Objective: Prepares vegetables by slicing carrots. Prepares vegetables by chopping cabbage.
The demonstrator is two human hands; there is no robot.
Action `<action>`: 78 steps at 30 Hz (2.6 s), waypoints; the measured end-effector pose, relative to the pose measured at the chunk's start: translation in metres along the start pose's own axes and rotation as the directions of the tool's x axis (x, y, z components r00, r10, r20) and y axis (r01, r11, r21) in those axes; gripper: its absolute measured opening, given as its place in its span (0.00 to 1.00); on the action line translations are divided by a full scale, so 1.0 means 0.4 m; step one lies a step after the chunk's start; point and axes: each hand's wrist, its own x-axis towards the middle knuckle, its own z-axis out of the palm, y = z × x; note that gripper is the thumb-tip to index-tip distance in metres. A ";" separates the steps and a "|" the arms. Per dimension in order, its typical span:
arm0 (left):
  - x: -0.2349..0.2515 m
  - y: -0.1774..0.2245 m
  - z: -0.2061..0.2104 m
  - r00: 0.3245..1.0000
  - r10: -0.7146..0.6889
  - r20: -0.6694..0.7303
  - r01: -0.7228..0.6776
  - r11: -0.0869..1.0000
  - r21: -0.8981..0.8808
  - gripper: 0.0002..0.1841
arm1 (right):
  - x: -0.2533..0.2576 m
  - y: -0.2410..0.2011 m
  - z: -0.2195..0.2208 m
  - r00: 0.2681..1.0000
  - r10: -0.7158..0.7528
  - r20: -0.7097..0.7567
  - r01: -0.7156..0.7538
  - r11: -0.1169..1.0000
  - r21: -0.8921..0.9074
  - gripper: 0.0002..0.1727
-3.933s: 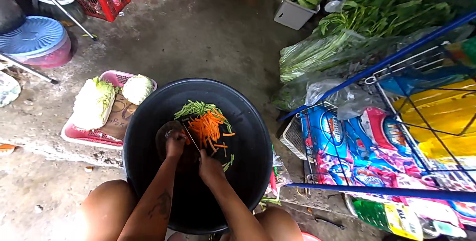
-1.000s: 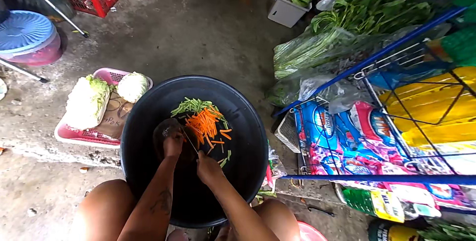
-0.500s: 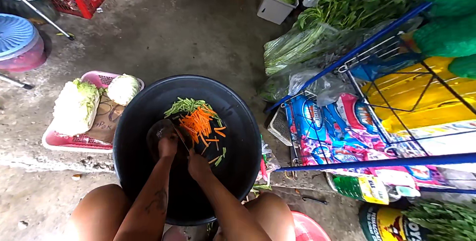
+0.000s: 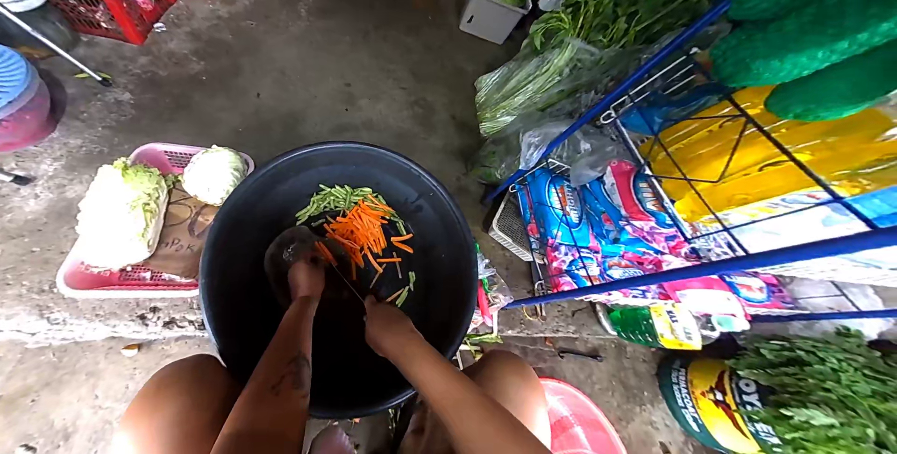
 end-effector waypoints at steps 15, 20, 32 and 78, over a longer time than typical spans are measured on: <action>0.000 0.251 0.179 0.743 0.499 0.447 -0.608 0.782 0.138 0.19 | -0.062 0.284 -0.167 0.878 0.140 -0.457 0.259 0.665 0.700 0.25; -0.002 0.322 0.330 0.702 0.392 0.595 -0.690 0.579 0.434 0.21 | -0.049 0.320 -0.204 0.864 0.111 -0.490 0.343 0.583 0.736 0.25; -0.041 0.297 0.231 0.938 0.282 0.201 -0.310 0.943 0.124 0.17 | -0.004 0.259 -0.185 0.899 -0.019 -0.437 0.316 0.719 0.619 0.28; 0.069 0.020 -0.033 0.991 -0.125 0.056 0.129 0.988 -0.083 0.14 | -0.028 -0.076 -0.010 0.995 0.099 0.020 -0.098 0.994 -0.037 0.33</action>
